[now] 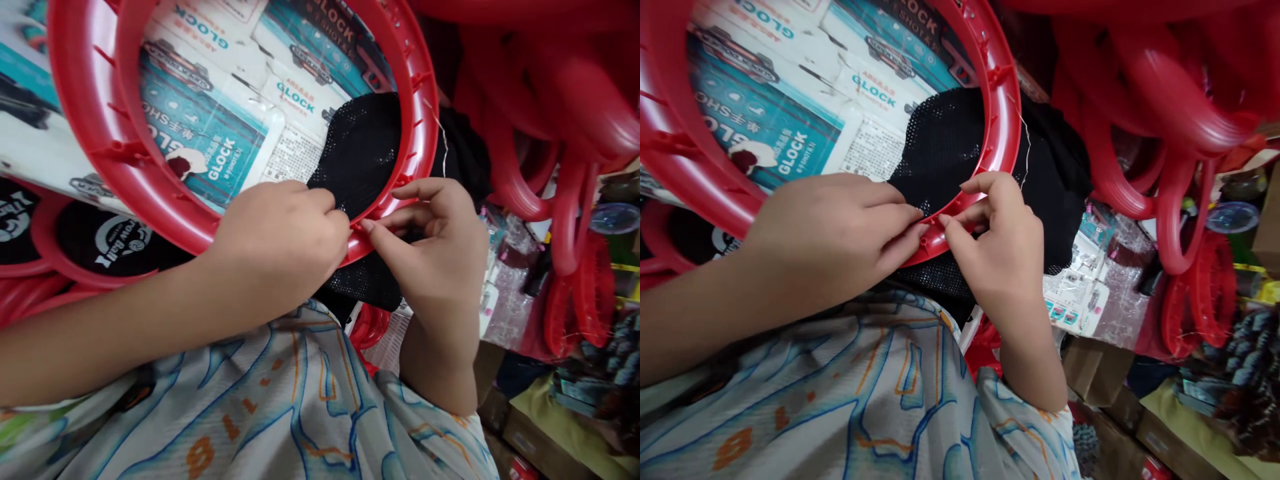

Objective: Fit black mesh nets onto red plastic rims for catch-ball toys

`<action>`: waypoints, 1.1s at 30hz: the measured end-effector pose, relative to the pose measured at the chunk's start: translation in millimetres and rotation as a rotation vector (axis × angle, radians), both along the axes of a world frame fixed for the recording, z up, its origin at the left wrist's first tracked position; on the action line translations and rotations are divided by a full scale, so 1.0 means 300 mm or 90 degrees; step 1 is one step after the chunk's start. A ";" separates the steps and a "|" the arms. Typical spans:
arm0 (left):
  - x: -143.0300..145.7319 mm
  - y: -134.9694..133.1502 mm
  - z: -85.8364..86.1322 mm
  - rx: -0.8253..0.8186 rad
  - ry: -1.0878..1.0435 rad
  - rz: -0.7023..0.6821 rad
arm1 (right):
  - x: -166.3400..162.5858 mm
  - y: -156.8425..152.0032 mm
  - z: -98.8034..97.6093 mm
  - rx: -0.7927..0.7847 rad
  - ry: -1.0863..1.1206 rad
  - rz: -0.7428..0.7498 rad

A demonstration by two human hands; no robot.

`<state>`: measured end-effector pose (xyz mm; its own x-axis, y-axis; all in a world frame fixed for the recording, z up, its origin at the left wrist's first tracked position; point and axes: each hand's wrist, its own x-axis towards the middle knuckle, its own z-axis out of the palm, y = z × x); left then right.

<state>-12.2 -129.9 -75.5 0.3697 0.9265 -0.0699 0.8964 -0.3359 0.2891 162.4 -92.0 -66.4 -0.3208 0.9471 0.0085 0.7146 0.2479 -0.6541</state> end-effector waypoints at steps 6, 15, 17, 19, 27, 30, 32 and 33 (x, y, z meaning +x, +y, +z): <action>0.024 0.017 0.006 -0.013 0.011 0.019 | 0.031 0.022 0.051 0.090 -0.067 0.097; 0.005 0.014 -0.012 -0.055 -0.007 0.013 | 0.033 0.094 0.057 0.049 -0.049 0.165; -0.005 0.009 -0.016 -0.044 -0.004 -0.002 | 0.035 0.099 0.050 0.031 -0.023 0.153; -0.015 0.003 -0.019 -0.032 -0.002 -0.020 | 0.038 0.102 0.043 0.016 -0.001 0.143; -0.083 -0.011 -0.056 0.079 -0.025 -0.079 | 0.023 0.061 0.017 -0.059 0.022 0.107; -0.138 -0.007 -0.072 0.144 -0.024 -0.132 | 0.002 0.029 0.005 -0.026 0.032 0.073; -0.163 -0.007 -0.070 0.144 -0.013 -0.130 | -0.013 0.010 -0.005 0.018 0.020 0.059; -0.168 -0.008 -0.063 0.130 -0.003 -0.109 | -0.020 0.002 -0.010 0.037 0.005 0.055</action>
